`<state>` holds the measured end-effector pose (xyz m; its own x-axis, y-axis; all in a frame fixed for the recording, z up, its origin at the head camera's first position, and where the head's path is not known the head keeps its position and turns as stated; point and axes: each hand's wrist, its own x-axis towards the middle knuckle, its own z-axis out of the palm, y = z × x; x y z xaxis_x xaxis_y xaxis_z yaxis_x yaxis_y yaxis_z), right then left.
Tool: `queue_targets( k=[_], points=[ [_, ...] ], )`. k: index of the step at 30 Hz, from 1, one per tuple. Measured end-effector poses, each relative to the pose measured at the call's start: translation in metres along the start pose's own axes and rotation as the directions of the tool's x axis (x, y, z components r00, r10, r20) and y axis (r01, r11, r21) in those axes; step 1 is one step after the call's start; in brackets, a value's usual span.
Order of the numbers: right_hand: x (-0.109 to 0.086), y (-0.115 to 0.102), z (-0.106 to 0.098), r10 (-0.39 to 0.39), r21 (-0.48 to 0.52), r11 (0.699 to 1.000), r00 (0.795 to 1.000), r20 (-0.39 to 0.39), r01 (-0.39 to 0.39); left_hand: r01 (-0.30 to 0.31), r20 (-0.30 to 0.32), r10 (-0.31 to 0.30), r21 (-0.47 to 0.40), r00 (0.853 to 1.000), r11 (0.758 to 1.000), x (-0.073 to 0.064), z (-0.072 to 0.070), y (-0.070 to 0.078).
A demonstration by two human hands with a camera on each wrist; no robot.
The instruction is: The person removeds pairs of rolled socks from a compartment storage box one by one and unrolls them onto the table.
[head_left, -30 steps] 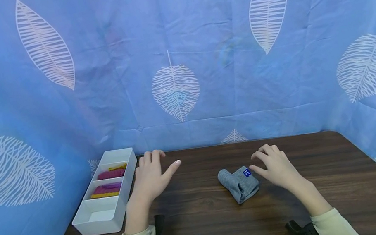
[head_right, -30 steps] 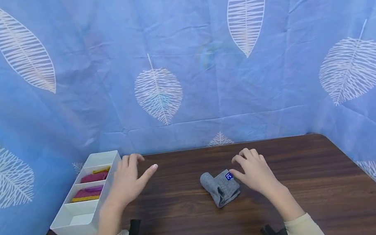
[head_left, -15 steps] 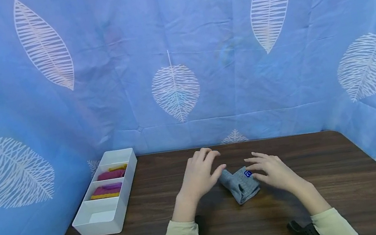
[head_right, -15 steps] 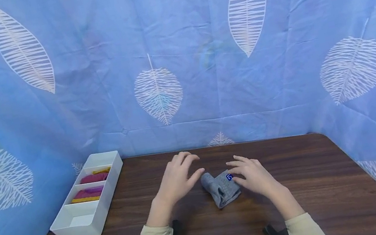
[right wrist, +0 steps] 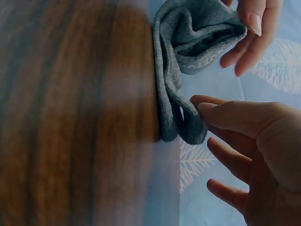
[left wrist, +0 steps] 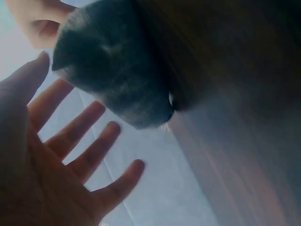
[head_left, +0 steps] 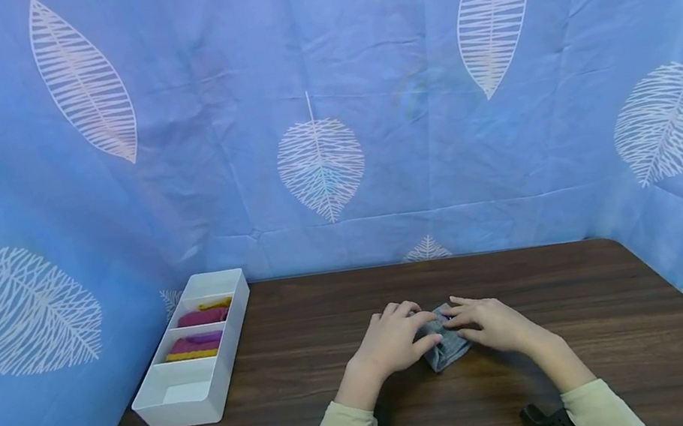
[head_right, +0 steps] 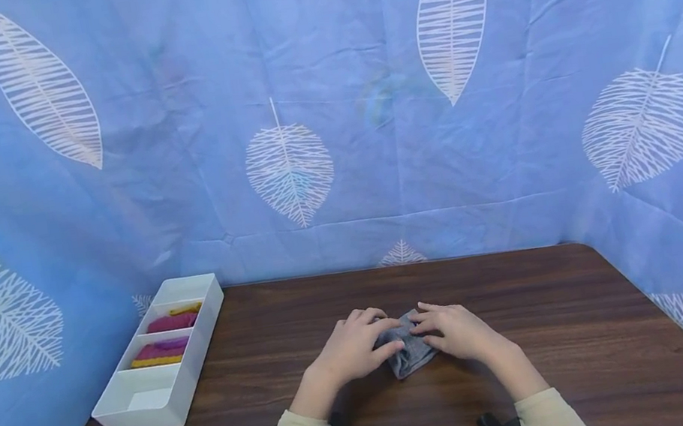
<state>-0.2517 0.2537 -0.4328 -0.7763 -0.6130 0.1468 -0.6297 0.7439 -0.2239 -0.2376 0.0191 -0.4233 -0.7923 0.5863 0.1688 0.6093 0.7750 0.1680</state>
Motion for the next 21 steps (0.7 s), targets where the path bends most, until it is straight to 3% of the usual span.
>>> queue_targets(
  k=[10,13,17,21],
  points=[
    [-0.001,-0.006,0.000,0.068,0.071,0.995,0.990,0.123,-0.077,0.001,0.178,0.004,-0.029,0.984,1.000,-0.001,0.004,0.006],
    [-0.002,-0.009,0.001,0.104,0.047,0.993,0.986,0.133,-0.111,0.001,0.197,0.003,-0.023,0.980,1.000,-0.001,0.003,0.009],
    [-0.005,-0.016,0.003,0.147,-0.026,0.989,0.981,0.127,-0.145,-0.045,0.206,0.041,0.012,0.978,0.999,0.000,0.003,0.012],
    [-0.012,-0.024,0.003,0.140,-0.046,0.990,0.984,0.114,-0.136,-0.120,0.235,0.090,0.117,0.968,0.986,0.002,0.000,0.008]
  ],
)
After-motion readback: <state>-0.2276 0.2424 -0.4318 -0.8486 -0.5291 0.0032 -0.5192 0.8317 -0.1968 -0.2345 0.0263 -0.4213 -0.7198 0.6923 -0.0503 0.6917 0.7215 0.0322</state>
